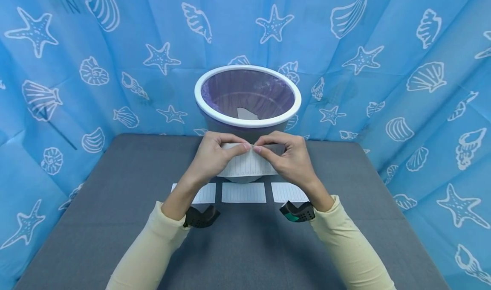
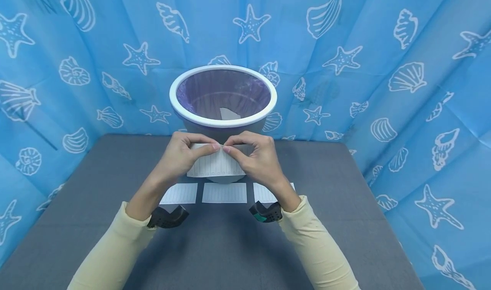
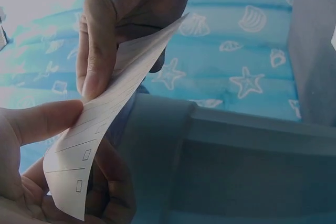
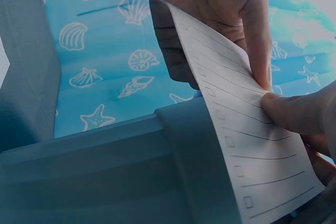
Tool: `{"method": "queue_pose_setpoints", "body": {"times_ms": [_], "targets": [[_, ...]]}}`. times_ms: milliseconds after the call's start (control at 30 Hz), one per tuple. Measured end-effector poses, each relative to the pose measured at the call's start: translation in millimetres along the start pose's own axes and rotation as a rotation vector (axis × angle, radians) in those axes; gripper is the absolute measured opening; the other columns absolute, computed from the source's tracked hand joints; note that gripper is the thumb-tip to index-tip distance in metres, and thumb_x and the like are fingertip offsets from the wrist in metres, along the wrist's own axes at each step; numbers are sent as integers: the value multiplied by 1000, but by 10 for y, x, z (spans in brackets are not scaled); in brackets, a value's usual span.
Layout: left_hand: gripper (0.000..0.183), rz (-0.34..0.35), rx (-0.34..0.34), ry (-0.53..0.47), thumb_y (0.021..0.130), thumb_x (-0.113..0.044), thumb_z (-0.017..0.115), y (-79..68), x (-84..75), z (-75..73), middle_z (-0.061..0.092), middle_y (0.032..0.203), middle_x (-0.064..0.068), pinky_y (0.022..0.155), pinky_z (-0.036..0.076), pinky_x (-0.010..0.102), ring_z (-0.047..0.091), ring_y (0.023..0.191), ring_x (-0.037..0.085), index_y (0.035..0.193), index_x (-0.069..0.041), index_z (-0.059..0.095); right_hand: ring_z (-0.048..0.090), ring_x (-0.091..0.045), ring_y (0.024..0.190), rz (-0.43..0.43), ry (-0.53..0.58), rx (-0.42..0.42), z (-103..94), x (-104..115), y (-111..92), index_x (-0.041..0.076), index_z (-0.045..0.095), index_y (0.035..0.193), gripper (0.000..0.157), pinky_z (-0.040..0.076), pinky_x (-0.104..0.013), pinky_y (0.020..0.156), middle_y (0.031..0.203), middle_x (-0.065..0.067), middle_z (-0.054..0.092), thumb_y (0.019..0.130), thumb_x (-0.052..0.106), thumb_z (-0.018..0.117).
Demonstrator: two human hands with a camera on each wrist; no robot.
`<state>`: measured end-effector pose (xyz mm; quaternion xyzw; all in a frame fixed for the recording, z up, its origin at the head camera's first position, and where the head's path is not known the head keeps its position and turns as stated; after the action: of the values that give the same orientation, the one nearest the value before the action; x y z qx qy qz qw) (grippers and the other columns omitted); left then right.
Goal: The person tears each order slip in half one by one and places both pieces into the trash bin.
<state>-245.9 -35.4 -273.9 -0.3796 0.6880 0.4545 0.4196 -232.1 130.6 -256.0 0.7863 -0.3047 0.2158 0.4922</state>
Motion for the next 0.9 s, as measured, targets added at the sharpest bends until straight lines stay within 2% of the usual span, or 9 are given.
{"method": "queue_pose_setpoints", "body": {"times_ms": [433, 700, 900], "targets": [[15, -69, -35, -55, 94, -10, 70, -2, 29, -12, 76, 97, 12, 70, 53, 34, 68, 81, 26, 99, 1, 79, 68, -19, 82, -14, -4, -30, 27, 7, -19, 1, 79, 92, 4, 50, -27, 73, 88, -5, 74, 91, 2, 75], [17, -64, -39, -60, 95, -11, 71, -15, 27, -30, 74, 100, 15, 67, 56, 34, 69, 79, 27, 102, 2, 79, 68, -18, 83, -12, -12, -44, 28, 1, -14, 2, 78, 92, 3, 52, -27, 74, 88, -7, 74, 91, 2, 75], [20, -18, -35, -17, 95, -13, 72, -20, 18, -55, 74, 95, 15, 64, 56, 34, 69, 73, 26, 106, 3, 77, 68, -19, 82, -9, 5, -59, 16, 14, -9, 0, 78, 92, 4, 52, -27, 72, 88, -5, 74, 91, 2, 76]]}}
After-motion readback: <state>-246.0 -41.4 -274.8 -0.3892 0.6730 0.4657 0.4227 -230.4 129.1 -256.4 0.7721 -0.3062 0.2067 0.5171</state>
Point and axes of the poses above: each hand's wrist, its own y-axis towards the middle knuckle, its own z-axis out of the palm, x = y × z, the point moved 7 cm from there along y, towards the middle knuckle
